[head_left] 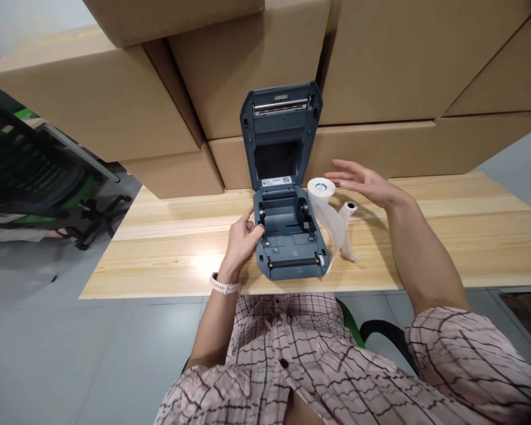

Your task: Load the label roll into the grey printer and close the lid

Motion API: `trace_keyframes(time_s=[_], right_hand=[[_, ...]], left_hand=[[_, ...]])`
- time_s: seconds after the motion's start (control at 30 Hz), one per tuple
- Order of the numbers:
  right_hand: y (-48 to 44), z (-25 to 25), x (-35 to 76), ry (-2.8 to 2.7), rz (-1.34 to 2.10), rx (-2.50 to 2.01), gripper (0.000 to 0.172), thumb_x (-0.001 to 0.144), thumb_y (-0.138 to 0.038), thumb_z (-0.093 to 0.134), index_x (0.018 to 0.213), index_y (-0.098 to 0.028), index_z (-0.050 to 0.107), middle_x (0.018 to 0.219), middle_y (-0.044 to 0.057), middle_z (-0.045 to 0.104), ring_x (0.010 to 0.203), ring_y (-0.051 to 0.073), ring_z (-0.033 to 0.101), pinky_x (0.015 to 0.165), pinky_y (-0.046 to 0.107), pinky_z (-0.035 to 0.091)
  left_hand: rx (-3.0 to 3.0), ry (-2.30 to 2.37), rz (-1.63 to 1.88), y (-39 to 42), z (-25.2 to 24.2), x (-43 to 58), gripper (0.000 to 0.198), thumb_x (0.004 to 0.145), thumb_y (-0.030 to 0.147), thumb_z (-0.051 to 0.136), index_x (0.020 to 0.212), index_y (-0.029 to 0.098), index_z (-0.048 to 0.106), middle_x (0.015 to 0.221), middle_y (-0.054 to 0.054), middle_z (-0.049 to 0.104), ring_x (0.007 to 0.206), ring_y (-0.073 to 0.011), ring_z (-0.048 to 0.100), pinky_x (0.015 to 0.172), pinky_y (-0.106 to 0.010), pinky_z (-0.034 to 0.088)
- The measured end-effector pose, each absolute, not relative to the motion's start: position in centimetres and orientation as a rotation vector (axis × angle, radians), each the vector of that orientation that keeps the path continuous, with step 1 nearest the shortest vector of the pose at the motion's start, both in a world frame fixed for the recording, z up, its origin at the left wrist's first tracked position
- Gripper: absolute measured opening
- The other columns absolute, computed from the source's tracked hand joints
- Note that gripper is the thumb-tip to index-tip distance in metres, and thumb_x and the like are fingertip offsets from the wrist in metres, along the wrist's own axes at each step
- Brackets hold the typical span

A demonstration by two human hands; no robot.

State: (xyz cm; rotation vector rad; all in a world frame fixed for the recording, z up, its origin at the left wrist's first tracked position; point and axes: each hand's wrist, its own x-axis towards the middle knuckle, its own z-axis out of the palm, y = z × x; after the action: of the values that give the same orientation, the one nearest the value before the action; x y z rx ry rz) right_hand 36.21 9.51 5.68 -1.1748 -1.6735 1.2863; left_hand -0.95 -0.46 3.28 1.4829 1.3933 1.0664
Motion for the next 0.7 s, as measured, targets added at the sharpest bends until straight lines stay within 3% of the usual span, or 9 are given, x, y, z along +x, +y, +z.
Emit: trace_keyframes(time_s=[0.1,0.23,0.33,0.47,0.53,0.63,0.7], right_hand=[[7.1,5.0,38.5,-1.566,1.425,-1.194,0.076,0.083,-0.047,0.086,0.152,-0.04,0.055,0.16,0.01,0.06,0.152,0.035,0.054,0.124,0.066,0.044],[4.7,3.9,39.2,-1.626,1.637,-1.177,0.069,0.079,-0.043,0.09,0.143,-0.038,0.065,0.161,0.008,0.06,0.149,0.032,0.057,0.112,0.054,0.057],[4.4,3.2,37.9,-1.657,1.645,-1.257,0.063,0.068,-0.048,0.097,0.124,-0.027,0.076,0.137,0.011,0.075,0.121,0.03,0.072,0.102,0.048,0.061],[4.5,3.0,37.1,-1.607,1.56,-1.295,0.056,0.063,-0.057,0.098,0.105,-0.025,0.08,0.102,0.011,0.081,0.09,0.027,0.072,0.086,0.046,0.059],[4.2,3.7,38.0,-1.553,1.462,-1.25,0.063,0.064,-0.074,0.089,0.107,-0.03,0.078,0.088,0.012,0.078,0.082,0.029,0.07,0.077,0.048,0.055],[2.6,5.8,39.7,-1.434,1.251,-1.127,0.102,0.054,-0.115,0.037,0.121,-0.046,0.07,0.072,0.01,0.067,0.068,0.031,0.064,0.063,0.049,0.047],[1.0,7.7,39.4,-1.44,1.222,-1.104,0.118,0.042,-0.119,0.014,0.127,-0.055,0.065,0.068,0.009,0.064,0.06,0.032,0.06,0.055,0.048,0.043]], left_hand=[[1.476,1.393,1.069,-0.4,3.3,-0.9,0.079,0.083,0.03,0.062,0.158,0.01,0.055,0.059,0.01,0.04,0.058,-0.0115,0.034,0.059,-0.025,0.027],[1.471,1.404,1.073,-0.3,3.1,-0.9,0.078,0.082,0.03,0.062,0.157,0.012,0.057,0.058,0.009,0.039,0.057,-0.0125,0.033,0.058,-0.027,0.027],[1.477,1.404,1.093,-0.3,3.0,-0.9,0.078,0.081,0.03,0.062,0.156,0.011,0.058,0.058,0.009,0.038,0.057,-0.013,0.033,0.058,-0.028,0.027],[1.484,1.398,1.103,-0.4,3.0,-0.8,0.077,0.082,0.029,0.061,0.157,0.012,0.057,0.058,0.01,0.038,0.057,-0.0125,0.033,0.058,-0.027,0.028],[1.487,1.4,1.104,-0.5,2.9,-0.8,0.076,0.083,0.028,0.061,0.157,0.012,0.057,0.058,0.01,0.039,0.057,-0.0121,0.034,0.059,-0.026,0.029],[1.501,1.402,1.093,-0.5,2.9,-0.8,0.075,0.084,0.028,0.061,0.157,0.012,0.057,0.058,0.009,0.042,0.058,-0.012,0.036,0.059,-0.026,0.03],[1.504,1.402,1.089,-0.6,2.9,-0.8,0.075,0.084,0.028,0.061,0.157,0.012,0.057,0.058,0.009,0.043,0.058,-0.012,0.037,0.059,-0.026,0.03]])
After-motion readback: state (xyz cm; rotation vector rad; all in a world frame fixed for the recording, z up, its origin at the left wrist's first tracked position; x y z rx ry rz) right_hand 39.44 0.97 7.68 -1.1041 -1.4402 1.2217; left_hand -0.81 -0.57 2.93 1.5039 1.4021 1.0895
